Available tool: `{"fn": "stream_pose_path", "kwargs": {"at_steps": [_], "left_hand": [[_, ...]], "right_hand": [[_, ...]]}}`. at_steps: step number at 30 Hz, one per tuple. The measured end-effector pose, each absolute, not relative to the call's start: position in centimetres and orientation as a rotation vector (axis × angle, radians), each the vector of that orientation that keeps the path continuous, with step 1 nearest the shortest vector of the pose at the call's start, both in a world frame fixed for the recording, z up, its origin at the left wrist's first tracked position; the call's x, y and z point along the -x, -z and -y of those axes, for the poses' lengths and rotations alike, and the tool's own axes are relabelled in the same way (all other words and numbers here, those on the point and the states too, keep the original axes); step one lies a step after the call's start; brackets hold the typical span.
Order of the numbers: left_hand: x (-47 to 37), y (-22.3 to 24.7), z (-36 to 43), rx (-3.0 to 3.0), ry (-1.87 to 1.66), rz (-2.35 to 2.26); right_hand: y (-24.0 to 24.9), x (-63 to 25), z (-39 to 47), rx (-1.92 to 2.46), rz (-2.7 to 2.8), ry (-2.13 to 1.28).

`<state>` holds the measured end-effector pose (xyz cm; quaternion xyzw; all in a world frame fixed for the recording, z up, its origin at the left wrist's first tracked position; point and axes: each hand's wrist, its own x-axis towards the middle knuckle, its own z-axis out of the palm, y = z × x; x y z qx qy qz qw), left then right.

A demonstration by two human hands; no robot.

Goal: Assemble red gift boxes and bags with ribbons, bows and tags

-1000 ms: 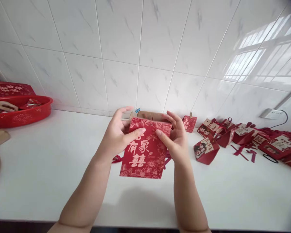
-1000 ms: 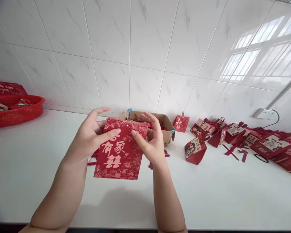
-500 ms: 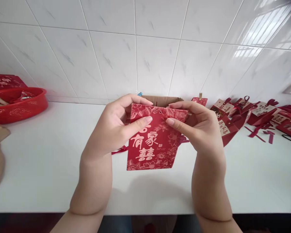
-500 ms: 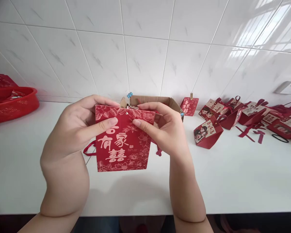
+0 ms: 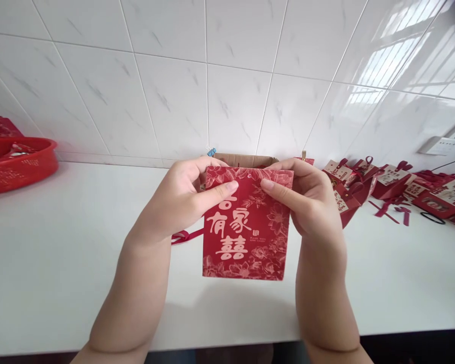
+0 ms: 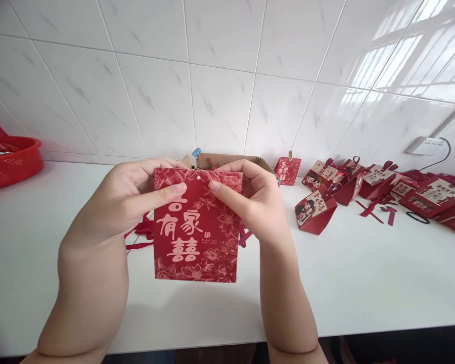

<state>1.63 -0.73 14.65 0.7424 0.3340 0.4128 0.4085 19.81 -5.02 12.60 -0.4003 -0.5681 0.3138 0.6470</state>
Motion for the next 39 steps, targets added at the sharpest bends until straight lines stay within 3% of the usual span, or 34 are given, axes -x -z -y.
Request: {"fn": "stream_pose_path", "kwargs": {"at_steps": [7, 24, 39], "left_hand": [[-1.5, -14.6, 0.0, -1.935, -0.981, -0.829], [-1.3, -13.9, -2.1, -2.173, -0.8, -0.911], [-2.5, -12.6, -3.9, -2.303, -0.753, -1.023]], "right_hand": [[-13.0, -20.0, 4.7, 0.931, 1.227, -0.965], [-11.9, -22.1, 3.0, 1.074, 1.488, -0.922], [-11.1, -22.0, 1.5, 1.236, 1.773, -0.523]]}}
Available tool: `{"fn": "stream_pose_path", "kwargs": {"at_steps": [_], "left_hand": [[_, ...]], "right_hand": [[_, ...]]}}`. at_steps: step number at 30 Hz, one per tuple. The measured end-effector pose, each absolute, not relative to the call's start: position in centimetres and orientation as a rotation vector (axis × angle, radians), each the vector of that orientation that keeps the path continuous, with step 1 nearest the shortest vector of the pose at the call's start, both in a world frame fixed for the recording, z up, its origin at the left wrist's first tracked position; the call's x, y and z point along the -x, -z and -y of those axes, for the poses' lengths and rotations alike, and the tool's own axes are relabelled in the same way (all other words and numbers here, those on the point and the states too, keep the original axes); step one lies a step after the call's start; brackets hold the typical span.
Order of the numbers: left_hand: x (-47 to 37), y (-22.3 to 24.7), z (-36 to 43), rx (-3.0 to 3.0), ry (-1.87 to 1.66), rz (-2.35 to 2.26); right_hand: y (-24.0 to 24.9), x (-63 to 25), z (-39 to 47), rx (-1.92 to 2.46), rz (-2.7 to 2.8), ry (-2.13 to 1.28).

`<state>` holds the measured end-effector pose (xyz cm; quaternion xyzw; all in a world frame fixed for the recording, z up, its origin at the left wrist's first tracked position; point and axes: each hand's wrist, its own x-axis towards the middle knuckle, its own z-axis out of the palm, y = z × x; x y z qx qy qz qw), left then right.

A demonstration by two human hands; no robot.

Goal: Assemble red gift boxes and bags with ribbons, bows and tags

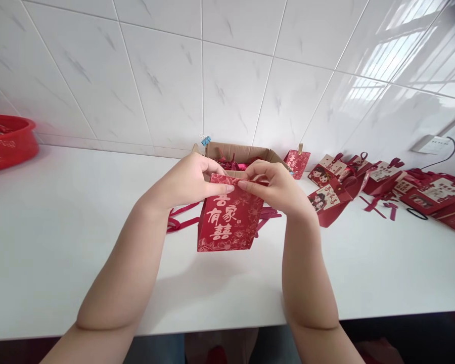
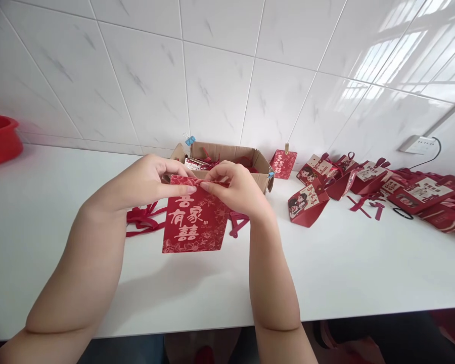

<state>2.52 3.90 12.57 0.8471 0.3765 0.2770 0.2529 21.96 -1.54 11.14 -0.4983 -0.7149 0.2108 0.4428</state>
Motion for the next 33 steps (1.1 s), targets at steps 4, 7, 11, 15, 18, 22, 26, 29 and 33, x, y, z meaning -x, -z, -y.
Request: {"fn": "stream_pose_path", "kwargs": {"at_steps": [4, 7, 11, 15, 18, 22, 26, 29, 33], "left_hand": [[-2.9, -12.3, -3.8, -2.233, -0.864, -1.044], [-2.9, -12.5, -3.5, -2.159, -1.043, -1.097], [-2.5, -13.3, -2.8, -2.116, -1.198, -1.189], [-2.2, -14.0, -2.1, -2.098, -1.383, -1.267], [-2.1, -14.2, -1.9, -2.085, -1.466, -1.335], [-2.3, -14.0, -2.2, -2.095, -1.456, -1.376], [-2.6, -12.9, -4.6, -2.157, -1.395, -1.35], [-2.4, -11.1, -8.3, -2.142, -1.27, -1.527], [-2.0, -8.6, -12.7, -2.141, -1.067, -1.755]], "right_hand": [[-10.7, -21.9, 0.8, 1.284, 1.765, -0.364], [-9.9, -21.9, -0.4, 1.364, 1.772, -0.25], [-8.5, -22.0, -2.3, 1.531, 1.791, -0.215], [-7.6, -22.0, -3.6, 1.651, 1.835, -0.374], [-7.2, -22.1, -3.8, 1.675, 1.842, -0.456], [-7.1, -22.5, -3.8, 1.672, 1.861, -0.476], [-7.1, -22.8, -3.8, 1.678, 1.875, -0.456], [-7.2, -22.7, -3.6, 1.715, 1.854, -0.436], [-7.2, -21.6, -3.3, 1.721, 1.827, -0.394]]}}
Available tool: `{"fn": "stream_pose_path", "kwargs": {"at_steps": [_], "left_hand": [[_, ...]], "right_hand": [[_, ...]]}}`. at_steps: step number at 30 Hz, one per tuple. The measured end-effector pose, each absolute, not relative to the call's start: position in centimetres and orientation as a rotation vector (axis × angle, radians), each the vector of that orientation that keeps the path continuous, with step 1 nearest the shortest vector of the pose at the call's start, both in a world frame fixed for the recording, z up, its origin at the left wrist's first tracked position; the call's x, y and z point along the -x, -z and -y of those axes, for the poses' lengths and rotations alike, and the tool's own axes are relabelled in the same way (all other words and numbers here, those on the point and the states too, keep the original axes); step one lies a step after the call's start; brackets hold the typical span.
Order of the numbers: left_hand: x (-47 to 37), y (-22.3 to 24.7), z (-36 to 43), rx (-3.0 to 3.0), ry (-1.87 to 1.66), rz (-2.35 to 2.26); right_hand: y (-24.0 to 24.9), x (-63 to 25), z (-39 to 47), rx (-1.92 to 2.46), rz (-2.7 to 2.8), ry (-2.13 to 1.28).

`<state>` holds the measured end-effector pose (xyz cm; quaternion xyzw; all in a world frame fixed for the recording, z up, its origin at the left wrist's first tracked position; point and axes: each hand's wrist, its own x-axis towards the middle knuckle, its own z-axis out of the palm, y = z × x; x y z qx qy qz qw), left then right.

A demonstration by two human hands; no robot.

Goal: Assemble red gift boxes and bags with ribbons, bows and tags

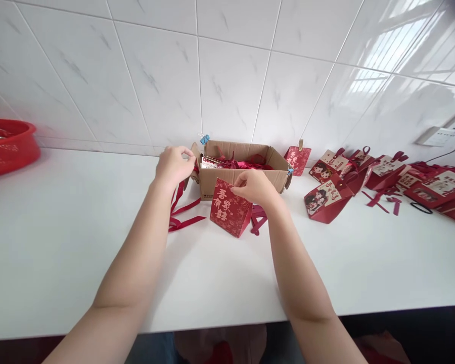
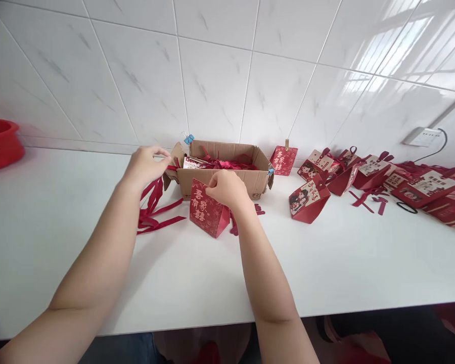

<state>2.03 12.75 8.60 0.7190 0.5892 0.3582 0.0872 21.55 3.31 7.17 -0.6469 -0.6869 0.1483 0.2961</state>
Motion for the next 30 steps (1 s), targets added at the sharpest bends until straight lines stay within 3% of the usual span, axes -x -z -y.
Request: {"fn": "stream_pose_path", "kwargs": {"at_steps": [7, 14, 24, 30], "left_hand": [[-2.1, -6.9, -14.7, -2.111, -0.825, -1.684], [-0.9, -6.8, -15.6, -1.945, -0.893, -1.722], [0.0, -7.7, -15.5, -1.877, -0.797, -1.905], [0.6, -9.3, -13.4, -1.881, -0.937, -1.672]], "right_hand": [[-6.5, -19.2, -3.7, 1.67, 1.758, -0.235], [-7.3, -18.9, -2.6, 1.711, 1.801, -0.403], [-7.9, -21.7, -2.1, 1.609, 1.67, -0.281], [-2.7, -26.3, -1.8, 1.48, 1.183, -0.126]]}}
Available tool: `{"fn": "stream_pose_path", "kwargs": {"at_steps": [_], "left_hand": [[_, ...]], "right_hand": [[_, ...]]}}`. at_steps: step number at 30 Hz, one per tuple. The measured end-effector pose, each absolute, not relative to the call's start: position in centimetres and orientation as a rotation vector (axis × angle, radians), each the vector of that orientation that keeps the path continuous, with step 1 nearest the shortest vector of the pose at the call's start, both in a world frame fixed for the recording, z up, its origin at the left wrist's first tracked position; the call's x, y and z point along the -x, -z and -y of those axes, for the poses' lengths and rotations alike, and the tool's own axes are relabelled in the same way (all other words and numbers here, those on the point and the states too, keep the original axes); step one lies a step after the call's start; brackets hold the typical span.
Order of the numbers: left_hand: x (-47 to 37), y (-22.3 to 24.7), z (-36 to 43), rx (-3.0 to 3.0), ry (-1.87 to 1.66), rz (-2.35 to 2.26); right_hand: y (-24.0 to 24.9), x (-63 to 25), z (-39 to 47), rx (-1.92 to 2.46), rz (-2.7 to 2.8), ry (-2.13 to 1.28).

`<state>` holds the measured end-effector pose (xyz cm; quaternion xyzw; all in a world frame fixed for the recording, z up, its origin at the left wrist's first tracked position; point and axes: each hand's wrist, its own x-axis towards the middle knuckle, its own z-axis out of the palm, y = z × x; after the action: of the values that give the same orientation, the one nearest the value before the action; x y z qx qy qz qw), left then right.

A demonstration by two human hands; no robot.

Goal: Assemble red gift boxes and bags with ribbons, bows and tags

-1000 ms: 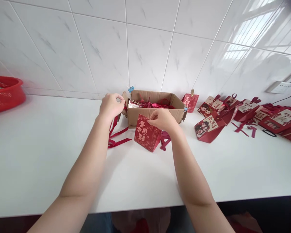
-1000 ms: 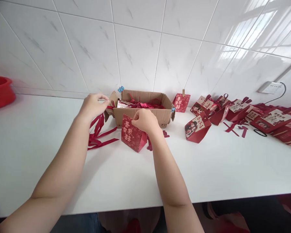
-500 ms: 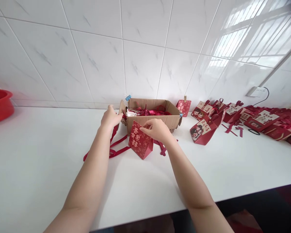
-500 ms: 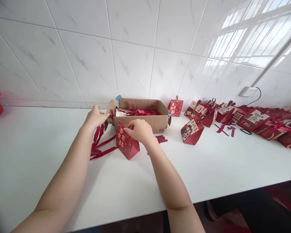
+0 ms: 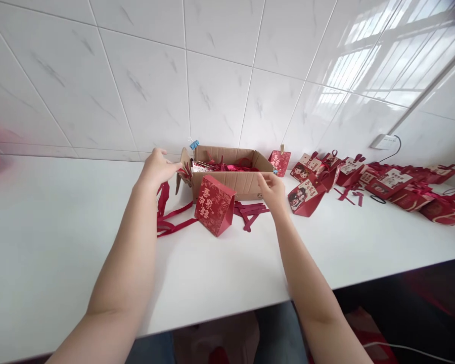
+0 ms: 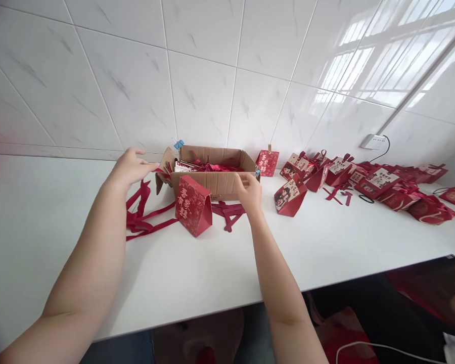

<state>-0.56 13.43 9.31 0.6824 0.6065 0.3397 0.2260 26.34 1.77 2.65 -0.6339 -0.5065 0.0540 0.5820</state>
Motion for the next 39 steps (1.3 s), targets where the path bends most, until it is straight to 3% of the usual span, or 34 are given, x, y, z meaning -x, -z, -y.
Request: {"fn": "stream_pose_path", "kwargs": {"at_steps": [7, 14, 20, 24, 27, 33, 39], "left_hand": [[0.2, -11.6, -9.6, -2.044, -1.123, -1.477], [0.5, -11.6, -9.8, -2.205, -0.561, -1.847], [-1.5, -9.7, -12.0, -2.342, -0.703, -1.827], [-2.7, -8.0, -13.3, -2.529, -0.5, -1.784], [-3.1, -6.7, -14.3, -2.659, -0.401, -1.674], [-2.9, -4.6, -16.3, -2.733, -0.629, -1.679], [-2.9, -3.9, -16.8, -2.688, -0.753, -1.647]], "right_hand": [[6.4, -32.2, -1.2, 1.668, 1.077, 0.011], [7.6, -32.4, -2.6, 1.68, 1.114, 0.034], [7.7, -31.4, -3.1, 1.621, 1.212, 0.021], [8.2, -30.9, -3.1, 1.587, 1.256, 0.02], [8.0, -30.3, -3.1, 1.57, 1.266, 0.074], [3.0, -29.0, -5.4, 1.638, 1.487, 0.578], [-0.7, -27.7, -9.3, 1.829, 1.713, 0.373]]}}
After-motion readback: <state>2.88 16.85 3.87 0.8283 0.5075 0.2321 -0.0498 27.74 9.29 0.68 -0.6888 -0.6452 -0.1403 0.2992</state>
